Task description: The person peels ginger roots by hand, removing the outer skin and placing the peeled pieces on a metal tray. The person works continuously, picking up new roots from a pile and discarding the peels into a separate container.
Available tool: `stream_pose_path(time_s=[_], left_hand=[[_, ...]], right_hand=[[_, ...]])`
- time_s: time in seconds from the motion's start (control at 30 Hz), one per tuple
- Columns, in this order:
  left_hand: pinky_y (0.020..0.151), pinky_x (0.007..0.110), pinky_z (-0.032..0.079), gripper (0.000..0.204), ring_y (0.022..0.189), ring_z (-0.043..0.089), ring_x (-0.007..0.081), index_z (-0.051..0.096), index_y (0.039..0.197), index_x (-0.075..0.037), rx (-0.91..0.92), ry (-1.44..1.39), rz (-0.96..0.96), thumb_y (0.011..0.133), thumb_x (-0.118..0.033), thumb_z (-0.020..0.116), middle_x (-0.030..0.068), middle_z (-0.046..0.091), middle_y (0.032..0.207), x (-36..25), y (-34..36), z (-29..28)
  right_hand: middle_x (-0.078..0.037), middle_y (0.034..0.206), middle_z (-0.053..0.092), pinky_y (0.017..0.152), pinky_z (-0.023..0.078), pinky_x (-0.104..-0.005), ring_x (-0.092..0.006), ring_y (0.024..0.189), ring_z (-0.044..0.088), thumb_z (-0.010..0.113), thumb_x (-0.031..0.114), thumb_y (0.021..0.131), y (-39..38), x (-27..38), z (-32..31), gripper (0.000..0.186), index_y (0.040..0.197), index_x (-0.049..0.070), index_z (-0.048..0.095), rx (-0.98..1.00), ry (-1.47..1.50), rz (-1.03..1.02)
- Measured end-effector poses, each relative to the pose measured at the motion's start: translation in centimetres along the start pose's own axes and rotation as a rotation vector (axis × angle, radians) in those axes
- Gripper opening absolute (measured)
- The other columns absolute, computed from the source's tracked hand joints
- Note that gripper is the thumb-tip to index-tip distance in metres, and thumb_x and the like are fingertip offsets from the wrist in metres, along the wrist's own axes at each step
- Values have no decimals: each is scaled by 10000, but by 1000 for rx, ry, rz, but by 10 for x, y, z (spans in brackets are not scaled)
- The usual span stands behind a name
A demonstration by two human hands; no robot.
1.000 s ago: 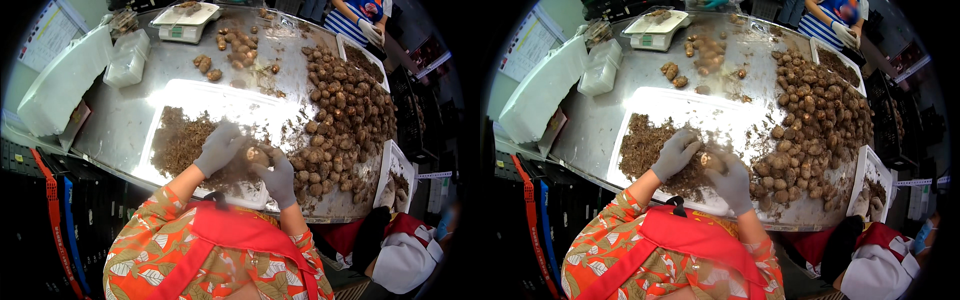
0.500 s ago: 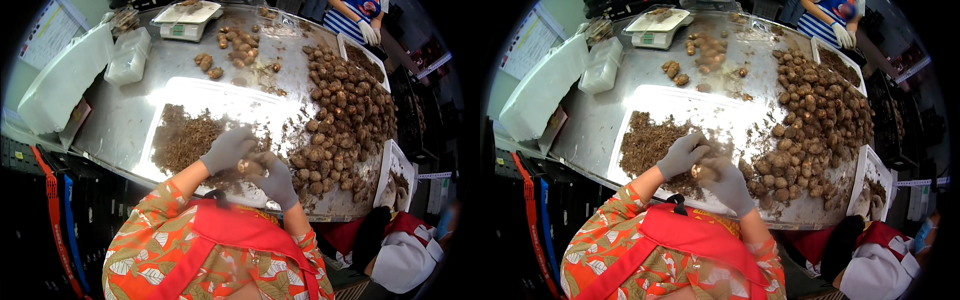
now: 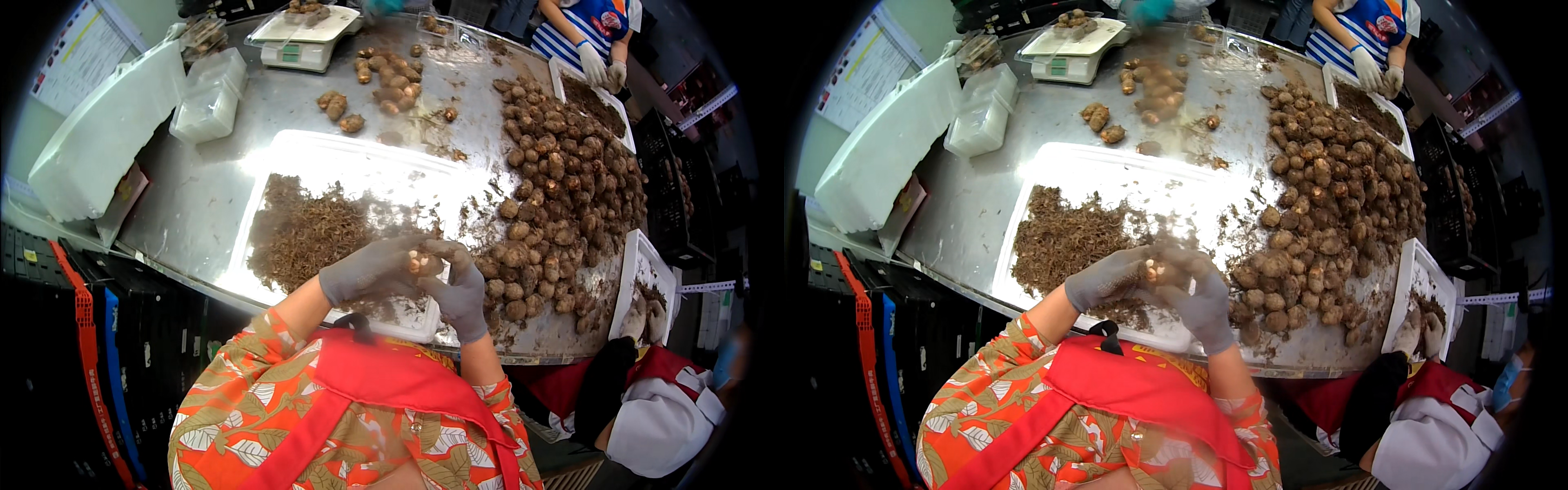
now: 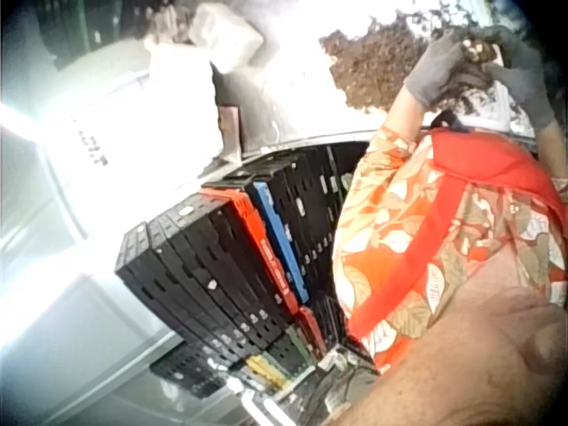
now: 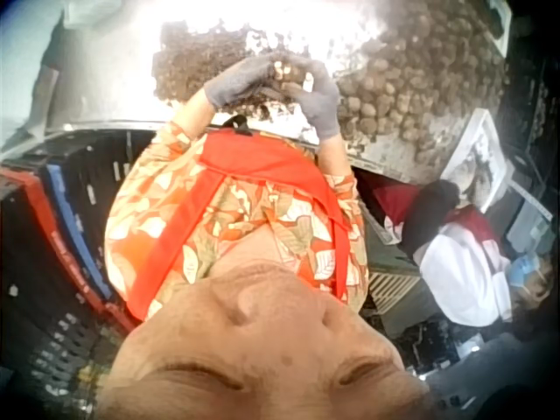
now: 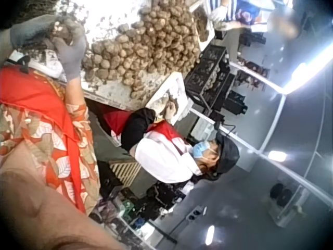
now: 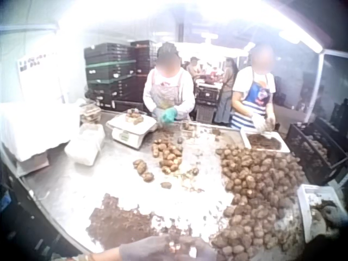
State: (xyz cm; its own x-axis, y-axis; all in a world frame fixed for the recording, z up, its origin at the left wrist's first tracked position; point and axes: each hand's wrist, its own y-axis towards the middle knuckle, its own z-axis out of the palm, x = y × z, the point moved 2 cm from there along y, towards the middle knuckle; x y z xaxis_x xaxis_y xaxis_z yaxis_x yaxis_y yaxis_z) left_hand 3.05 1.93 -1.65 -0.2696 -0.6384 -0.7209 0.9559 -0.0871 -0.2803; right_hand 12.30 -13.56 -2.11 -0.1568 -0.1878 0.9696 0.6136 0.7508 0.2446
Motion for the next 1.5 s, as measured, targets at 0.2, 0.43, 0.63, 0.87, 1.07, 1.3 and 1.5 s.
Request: stream_pose_path(time_s=[0.2, 0.43, 0.63, 0.87, 1.07, 1.3, 1.5], left_hand=[[995, 316, 498, 650, 1202, 572, 192, 369, 1490, 9, -35, 55, 120, 913, -130, 633, 129, 563, 1326, 0, -2, -1], [1016, 290, 456, 646, 1184, 563, 153, 472, 1434, 24, -175, 477, 142, 846, -129, 693, 121, 591, 1327, -4, -5, -1], [1049, 317, 438, 784, 1218, 544, 180, 395, 1493, -4, -202, 437, 302, 787, -90, 725, 136, 565, 1356, -8, -7, 4], [1063, 320, 429, 841, 1244, 528, 181, 364, 1514, -24, -204, 534, 328, 766, -78, 743, 139, 550, 1376, -19, -8, 4], [1077, 316, 418, 828, 1252, 527, 183, 360, 1508, 9, -215, 641, 281, 779, -98, 738, 134, 540, 1393, -21, -11, 9], [1094, 315, 399, 830, 1272, 508, 179, 357, 1504, 20, -161, 363, 262, 790, -109, 761, 123, 510, 1419, -14, -13, 0], [1090, 313, 402, 828, 1267, 505, 178, 357, 1496, 24, -131, 149, 268, 798, -124, 778, 114, 508, 1408, -11, -7, 5]], right_hand=[[-95, 1176, 632, 842, 533, -302, -168, 937, 631, 692, -112, 773, 2, 13, 4, 479, 1213, 74, 663, -50, -154, -86], [-71, 927, 667, 770, 510, -328, -206, 846, 636, 696, 52, 868, 11, -1, 4, 101, 968, 50, 713, -164, -314, -161], [-125, 809, 632, 669, 475, -335, -214, 723, 598, 655, 187, 937, 19, -28, -24, 190, 845, 21, 654, -153, -590, 92], [-92, 777, 633, 646, 468, -314, -174, 715, 603, 639, 123, 934, 10, -4, -11, 135, 873, 7, 667, -198, -234, 140], [-68, 753, 627, 657, 478, -292, -157, 739, 622, 638, 55, 899, 20, 16, 4, 61, 875, 2, 655, -102, -489, -275], [-55, 737, 619, 607, 453, -276, -101, 689, 585, 549, 108, 984, 21, -10, -34, 238, 774, -4, 544, -170, -465, 165], [-73, 819, 649, 708, 498, -260, -119, 767, 617, 586, 11, 934, 14, 15, 4, 133, 1028, -44, 662, -154, -231, -120]])
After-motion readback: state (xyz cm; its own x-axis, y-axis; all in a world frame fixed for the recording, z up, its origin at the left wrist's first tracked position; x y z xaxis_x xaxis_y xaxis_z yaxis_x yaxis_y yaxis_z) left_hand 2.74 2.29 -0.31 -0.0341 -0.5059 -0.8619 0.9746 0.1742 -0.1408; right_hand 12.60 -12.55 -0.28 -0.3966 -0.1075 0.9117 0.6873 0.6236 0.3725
